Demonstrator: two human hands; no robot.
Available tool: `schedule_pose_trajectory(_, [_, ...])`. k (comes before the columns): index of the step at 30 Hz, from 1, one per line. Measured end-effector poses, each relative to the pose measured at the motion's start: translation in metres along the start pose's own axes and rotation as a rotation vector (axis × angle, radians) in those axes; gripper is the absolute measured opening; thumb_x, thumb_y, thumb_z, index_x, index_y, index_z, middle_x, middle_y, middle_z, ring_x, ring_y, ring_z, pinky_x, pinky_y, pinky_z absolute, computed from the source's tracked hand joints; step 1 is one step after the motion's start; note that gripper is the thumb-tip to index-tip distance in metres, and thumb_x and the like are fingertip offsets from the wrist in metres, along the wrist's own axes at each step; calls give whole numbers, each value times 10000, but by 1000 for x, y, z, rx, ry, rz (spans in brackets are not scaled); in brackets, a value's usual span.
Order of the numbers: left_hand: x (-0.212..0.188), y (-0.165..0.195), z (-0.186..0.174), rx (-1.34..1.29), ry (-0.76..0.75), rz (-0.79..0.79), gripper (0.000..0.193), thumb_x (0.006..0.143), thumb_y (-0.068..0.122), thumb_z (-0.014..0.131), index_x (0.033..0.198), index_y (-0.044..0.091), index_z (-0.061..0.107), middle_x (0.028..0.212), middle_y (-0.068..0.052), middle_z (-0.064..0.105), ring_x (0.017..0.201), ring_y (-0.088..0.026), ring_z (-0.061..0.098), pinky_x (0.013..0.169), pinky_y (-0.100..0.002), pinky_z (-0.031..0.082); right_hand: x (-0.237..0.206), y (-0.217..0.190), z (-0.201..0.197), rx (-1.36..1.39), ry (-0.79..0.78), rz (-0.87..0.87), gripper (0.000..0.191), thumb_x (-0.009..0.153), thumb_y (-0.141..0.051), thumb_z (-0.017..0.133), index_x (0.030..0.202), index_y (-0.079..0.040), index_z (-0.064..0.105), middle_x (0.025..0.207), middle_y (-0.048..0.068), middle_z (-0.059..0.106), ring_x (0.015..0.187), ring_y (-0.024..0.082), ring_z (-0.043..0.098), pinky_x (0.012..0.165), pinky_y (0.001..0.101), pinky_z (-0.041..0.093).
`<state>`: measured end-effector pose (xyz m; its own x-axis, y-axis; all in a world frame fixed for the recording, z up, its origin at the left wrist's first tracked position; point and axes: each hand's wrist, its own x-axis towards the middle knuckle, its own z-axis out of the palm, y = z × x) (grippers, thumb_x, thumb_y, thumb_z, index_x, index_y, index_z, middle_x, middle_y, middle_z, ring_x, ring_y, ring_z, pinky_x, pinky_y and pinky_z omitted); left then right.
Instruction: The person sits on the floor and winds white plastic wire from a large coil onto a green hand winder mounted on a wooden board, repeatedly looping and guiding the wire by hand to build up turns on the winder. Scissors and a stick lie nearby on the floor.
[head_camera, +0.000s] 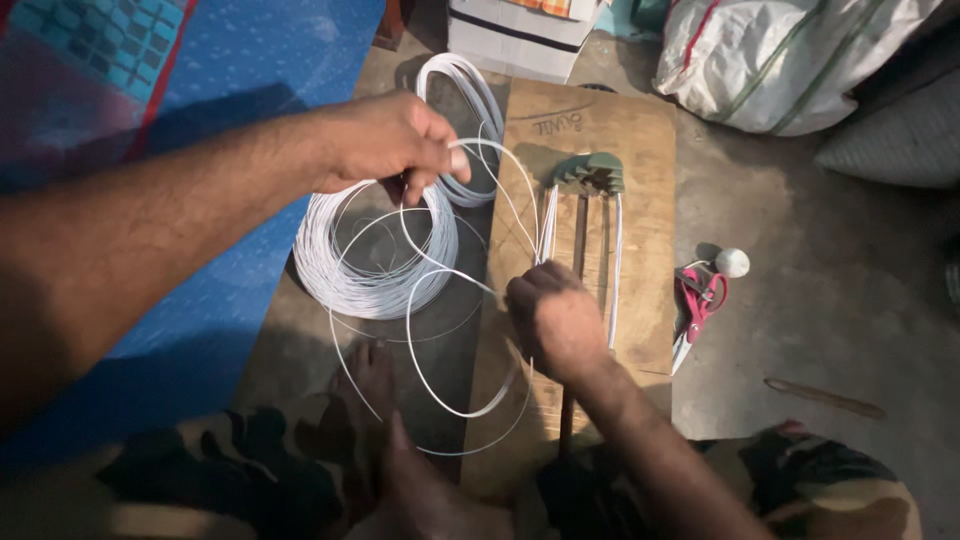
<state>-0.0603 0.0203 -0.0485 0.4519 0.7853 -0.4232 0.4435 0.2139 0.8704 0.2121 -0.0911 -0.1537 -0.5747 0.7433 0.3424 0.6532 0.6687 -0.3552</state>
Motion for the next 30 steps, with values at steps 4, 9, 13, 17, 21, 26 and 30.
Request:
schedule_pose_trajectory(4, [-2,0,-7,-142,180,-27,256,983,239,627,1066,11,710,590,2,494,499,-132,526,528,-358,554,-3,-15,-7,71,99,65,114,814,-137,762,862,-75,679,849,103,661,882,344,620,743,450,518])
schedule_pose_trajectory(9, [0,-10,-6,-273,253,-63,189,964,166,639,1047,16,719,582,19,488,478,-123,506,501,-372,533,-4,-38,-1,173,108,153,139,816,-135,761,934,-78,716,862,106,696,863,339,654,747,452,526])
schedule_pose_trajectory(13, [5,-15,-18,-323,378,-19,142,942,135,654,1000,23,720,559,13,479,460,-130,480,465,-381,506,-9,-56,9,246,165,188,199,892,-93,704,1084,-41,711,940,139,697,882,374,679,744,447,548])
schedule_pose_trajectory(17, [6,-23,-50,-289,570,48,113,936,178,715,940,66,733,578,39,471,496,-115,438,475,-330,411,-17,-55,13,257,143,316,166,910,-104,696,1068,-65,731,943,133,718,839,364,702,704,434,555])
schedule_pose_trajectory(21, [11,-28,-84,-423,536,83,147,969,273,692,952,133,729,615,62,471,571,-95,478,559,-317,512,-28,-59,23,225,209,352,118,917,-94,697,1027,-58,722,953,131,718,851,364,698,722,431,549])
schedule_pose_trajectory(26, [17,-40,-88,-547,465,130,167,998,279,655,1074,132,628,735,23,603,643,-129,592,618,-356,548,-39,-66,39,369,429,385,96,934,-74,696,1008,-17,715,955,129,691,837,290,688,718,373,547])
schedule_pose_trajectory(30, [30,-59,-53,-704,293,59,304,977,369,578,1116,99,595,845,-95,727,712,-219,711,641,-384,597,-42,-49,42,830,444,591,121,991,-84,664,982,32,693,905,88,682,838,171,681,760,300,573])
